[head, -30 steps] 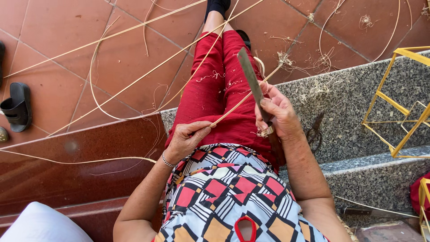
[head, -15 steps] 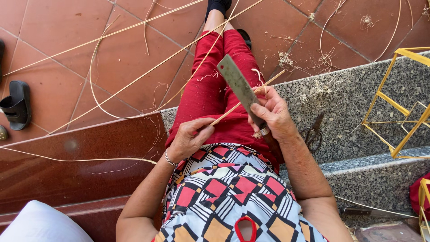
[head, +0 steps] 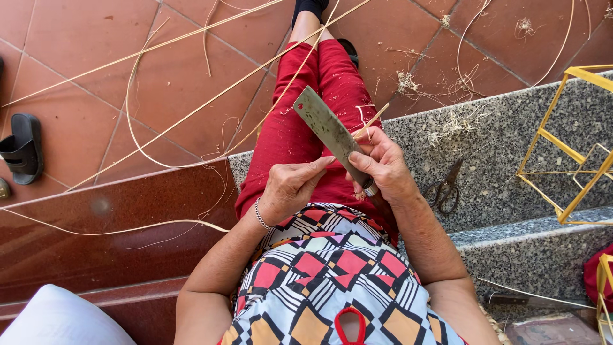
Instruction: The person sits on a tiled floor and uses a large knife to shave thin strips from long bamboo rods. They repeatedly draw the knife along the rods to peel off fine shavings, occasionally pausing to adjust the rod or inspect the edge.
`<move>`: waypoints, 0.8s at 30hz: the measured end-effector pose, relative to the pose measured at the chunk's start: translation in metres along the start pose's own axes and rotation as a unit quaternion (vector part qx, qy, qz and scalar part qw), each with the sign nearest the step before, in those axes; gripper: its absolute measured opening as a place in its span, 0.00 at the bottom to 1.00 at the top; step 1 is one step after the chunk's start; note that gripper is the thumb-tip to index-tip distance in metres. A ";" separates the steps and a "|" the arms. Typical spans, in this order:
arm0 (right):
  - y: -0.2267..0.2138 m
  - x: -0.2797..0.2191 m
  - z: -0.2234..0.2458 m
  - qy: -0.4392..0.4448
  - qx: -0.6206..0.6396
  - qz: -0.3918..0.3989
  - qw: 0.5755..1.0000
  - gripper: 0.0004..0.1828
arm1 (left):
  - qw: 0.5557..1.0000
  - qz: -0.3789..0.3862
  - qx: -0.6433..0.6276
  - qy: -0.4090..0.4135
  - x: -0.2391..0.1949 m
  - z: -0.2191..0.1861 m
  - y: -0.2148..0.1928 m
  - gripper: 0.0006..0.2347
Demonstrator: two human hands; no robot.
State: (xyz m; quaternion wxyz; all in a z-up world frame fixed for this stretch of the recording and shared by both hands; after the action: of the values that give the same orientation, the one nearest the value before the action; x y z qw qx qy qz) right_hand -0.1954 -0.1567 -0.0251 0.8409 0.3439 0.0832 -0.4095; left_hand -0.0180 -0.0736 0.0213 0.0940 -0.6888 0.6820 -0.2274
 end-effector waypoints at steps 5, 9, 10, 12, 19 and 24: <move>-0.030 0.004 0.015 -0.052 -0.036 -0.082 0.995 0.10 | 0.999 0.011 -0.015 -0.040 -0.010 -0.002 -0.004 0.12; -0.070 0.001 0.048 -0.125 0.041 -0.129 0.983 0.11 | 0.995 0.004 -0.068 -0.070 -0.018 0.006 -0.013 0.10; -0.074 0.000 0.055 -0.143 0.085 -0.116 0.979 0.12 | 0.994 0.005 -0.065 -0.087 -0.019 0.009 -0.012 0.10; -0.070 -0.001 0.061 -0.152 0.126 -0.064 0.978 0.17 | 0.991 0.006 -0.060 -0.120 -0.019 0.017 -0.011 0.10; -0.019 -0.006 0.020 0.004 0.055 0.012 0.998 0.27 | 0.987 0.025 -0.079 -0.136 -0.015 0.024 -0.001 0.11; -0.004 -0.004 0.002 0.036 0.015 0.017 0.999 0.17 | 0.991 0.023 -0.086 -0.103 -0.012 0.016 -0.003 0.11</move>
State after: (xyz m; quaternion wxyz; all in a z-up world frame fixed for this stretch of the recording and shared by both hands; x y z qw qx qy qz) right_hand -0.2016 -0.1571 -0.0237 0.8388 0.3724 0.1018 -0.3838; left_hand -0.0076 -0.0647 0.0062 0.1093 -0.6982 0.7012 -0.0942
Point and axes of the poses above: each hand's wrist, its own x-axis towards the middle knuckle, its own y-axis out of the palm, z = x × y, the point moved 5 cm from there along x, towards the middle knuckle, and after that the axes turned 2 degrees about -x, right-handed, at the moved point
